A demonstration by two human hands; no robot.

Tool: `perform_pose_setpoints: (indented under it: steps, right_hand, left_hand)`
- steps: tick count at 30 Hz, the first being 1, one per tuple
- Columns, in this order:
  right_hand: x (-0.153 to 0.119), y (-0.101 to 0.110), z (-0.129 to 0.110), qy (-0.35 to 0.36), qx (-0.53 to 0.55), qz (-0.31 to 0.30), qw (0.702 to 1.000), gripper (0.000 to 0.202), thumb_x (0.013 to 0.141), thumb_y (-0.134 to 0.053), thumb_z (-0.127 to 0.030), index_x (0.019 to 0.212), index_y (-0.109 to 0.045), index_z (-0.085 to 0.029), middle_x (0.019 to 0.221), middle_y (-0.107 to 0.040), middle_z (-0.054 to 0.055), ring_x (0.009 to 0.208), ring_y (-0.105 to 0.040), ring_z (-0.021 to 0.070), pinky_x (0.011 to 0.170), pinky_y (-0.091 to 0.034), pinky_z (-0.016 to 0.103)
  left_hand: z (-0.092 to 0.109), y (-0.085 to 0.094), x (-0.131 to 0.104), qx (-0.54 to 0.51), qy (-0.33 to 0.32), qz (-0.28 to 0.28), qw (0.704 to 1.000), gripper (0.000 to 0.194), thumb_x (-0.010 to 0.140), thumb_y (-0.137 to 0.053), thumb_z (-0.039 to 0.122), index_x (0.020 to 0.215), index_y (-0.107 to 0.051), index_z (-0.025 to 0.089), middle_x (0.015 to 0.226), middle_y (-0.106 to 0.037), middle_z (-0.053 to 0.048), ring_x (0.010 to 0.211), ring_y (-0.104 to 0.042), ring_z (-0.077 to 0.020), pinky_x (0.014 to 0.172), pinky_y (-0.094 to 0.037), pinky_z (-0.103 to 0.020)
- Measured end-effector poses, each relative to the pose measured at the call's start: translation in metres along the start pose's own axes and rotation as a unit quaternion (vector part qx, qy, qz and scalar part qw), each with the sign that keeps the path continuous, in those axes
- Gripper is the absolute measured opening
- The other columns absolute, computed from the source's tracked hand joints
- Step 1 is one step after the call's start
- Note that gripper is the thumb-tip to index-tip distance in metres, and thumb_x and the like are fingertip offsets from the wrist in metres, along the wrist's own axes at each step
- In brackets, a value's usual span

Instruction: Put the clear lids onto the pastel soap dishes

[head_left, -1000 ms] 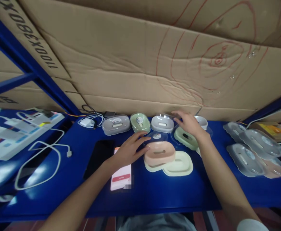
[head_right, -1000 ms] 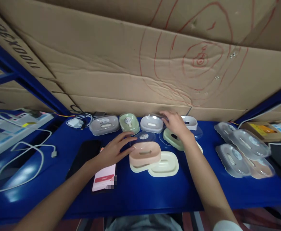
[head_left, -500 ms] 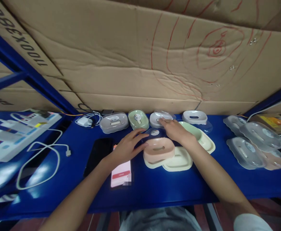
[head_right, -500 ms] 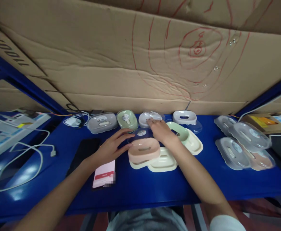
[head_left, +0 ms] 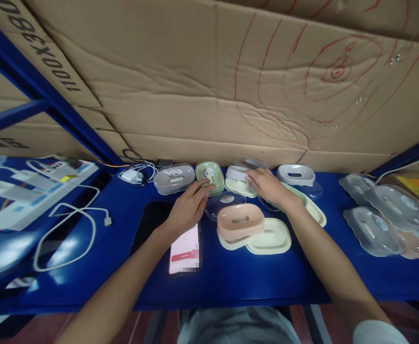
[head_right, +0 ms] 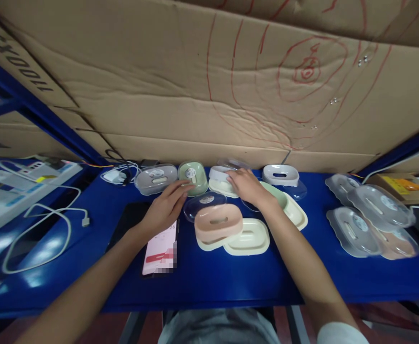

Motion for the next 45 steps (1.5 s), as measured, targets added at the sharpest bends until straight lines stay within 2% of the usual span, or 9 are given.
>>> perform_pose_setpoints:
  steps: [8, 13, 15, 19, 23, 28, 35, 40, 45]
  right_hand:
    - [-0.016, 0.047, 0.019, -0.043, 0.036, 0.071, 0.996, 0.044, 0.113, -0.04, -0.04, 0.143, -0.065, -0.019, 0.131, -0.077, 0.014, 0.118, -0.073, 0.033, 0.101, -0.054, 0.045]
    - [-0.02, 0.053, 0.012, -0.029, 0.022, 0.089, 0.995, 0.036, 0.107, -0.052, -0.028, 0.138, -0.07, -0.02, 0.136, -0.075, 0.012, 0.124, -0.07, 0.033, 0.108, -0.052, 0.047]
    - [-0.016, 0.049, -0.005, 0.01, 0.031, 0.092, 0.995, 0.035, 0.108, -0.051, -0.027, 0.136, -0.071, -0.02, 0.137, -0.074, 0.011, 0.128, -0.068, 0.0321, 0.111, -0.05, 0.047]
    - [0.001, 0.033, -0.053, 0.061, 0.049, 0.045, 0.996, 0.035, 0.111, -0.047, -0.028, 0.135, -0.071, -0.023, 0.135, -0.075, 0.01, 0.122, -0.07, 0.0289, 0.107, -0.051, 0.044]
    - [0.028, 0.006, -0.092, 0.024, 0.014, 0.01, 1.0, 0.042, 0.108, -0.057, -0.038, 0.148, -0.061, -0.024, 0.15, -0.065, 0.013, 0.129, -0.066, 0.0328, 0.11, -0.048, 0.048]
    - [0.05, -0.022, -0.106, -0.05, 0.0, 0.003, 0.999, 0.075, 0.093, -0.078, -0.051, 0.157, -0.05, -0.022, 0.16, -0.051, 0.021, 0.133, -0.062, 0.0423, 0.108, -0.05, 0.056]
    - [0.058, -0.019, -0.095, -0.108, 0.106, 0.042, 0.988, 0.058, 0.096, -0.073, -0.054, 0.144, -0.059, -0.022, 0.149, -0.062, 0.014, 0.124, -0.069, 0.0315, 0.101, -0.056, 0.041]
    - [0.055, -0.005, -0.077, -0.135, 0.223, 0.095, 0.961, 0.051, 0.09, -0.08, -0.054, 0.127, -0.068, -0.021, 0.134, -0.071, 0.011, 0.123, -0.069, 0.0282, 0.105, -0.054, 0.042]
    - [0.042, 0.015, -0.066, -0.14, 0.333, 0.059, 0.93, 0.048, 0.087, -0.079, -0.06, 0.116, -0.071, -0.023, 0.126, -0.075, 0.007, 0.112, -0.071, 0.0249, 0.103, -0.054, 0.042]
  left_hand:
    - [-0.011, -0.004, 0.0, 0.093, 0.035, -0.008, 0.995, 0.044, 0.109, -0.049, 0.035, 0.152, -0.058, 0.028, 0.161, -0.055, -0.012, 0.144, -0.058, -0.0379, 0.119, -0.05, -0.059]
    - [-0.007, -0.005, -0.001, 0.065, 0.045, -0.027, 0.997, 0.046, 0.109, -0.053, 0.041, 0.152, -0.055, 0.024, 0.165, -0.048, -0.016, 0.15, -0.051, -0.0399, 0.117, -0.052, -0.06]
    - [-0.003, -0.005, -0.001, 0.011, 0.054, -0.02, 0.998, 0.048, 0.108, -0.056, 0.043, 0.152, -0.054, 0.024, 0.165, -0.045, -0.017, 0.15, -0.05, -0.0393, 0.118, -0.051, -0.061]
    - [-0.001, -0.008, -0.002, -0.184, 0.108, 0.022, 0.977, 0.047, 0.108, -0.056, 0.04, 0.152, -0.05, 0.027, 0.165, -0.038, -0.015, 0.131, -0.064, -0.0289, 0.106, -0.061, -0.048]
    - [-0.012, -0.018, -0.003, -0.246, 0.139, 0.038, 0.959, 0.054, 0.104, -0.055, 0.028, 0.157, -0.041, 0.027, 0.161, -0.043, -0.018, 0.125, -0.068, -0.0258, 0.102, -0.062, -0.047]
    - [-0.028, -0.028, -0.003, -0.315, 0.166, 0.028, 0.934, 0.07, 0.092, -0.052, 0.013, 0.159, -0.036, 0.026, 0.161, -0.048, -0.018, 0.117, -0.072, -0.0221, 0.105, -0.061, -0.047]
    - [-0.031, -0.024, 0.0, -0.419, 0.256, 0.057, 0.869, 0.066, 0.095, -0.063, 0.025, 0.154, -0.035, 0.028, 0.153, -0.058, -0.015, 0.124, -0.07, -0.025, 0.112, -0.056, -0.053]
    - [-0.019, -0.013, 0.004, -0.527, 0.316, 0.066, 0.786, 0.066, 0.102, -0.064, 0.036, 0.157, -0.028, 0.029, 0.136, -0.071, -0.012, 0.12, -0.075, -0.0255, 0.111, -0.057, -0.054]
    - [-0.007, -0.007, 0.007, -0.588, 0.352, 0.069, 0.725, 0.073, 0.091, -0.081, 0.033, 0.151, -0.041, 0.027, 0.117, -0.078, -0.007, 0.103, -0.078, -0.0217, 0.099, -0.061, -0.041]
Point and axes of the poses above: each hand's wrist, its own x-axis towards the middle knuckle, its own y-axis out of the back of the hand, z = x × y, the point moved 1 cm from there along x, towards the middle knuckle
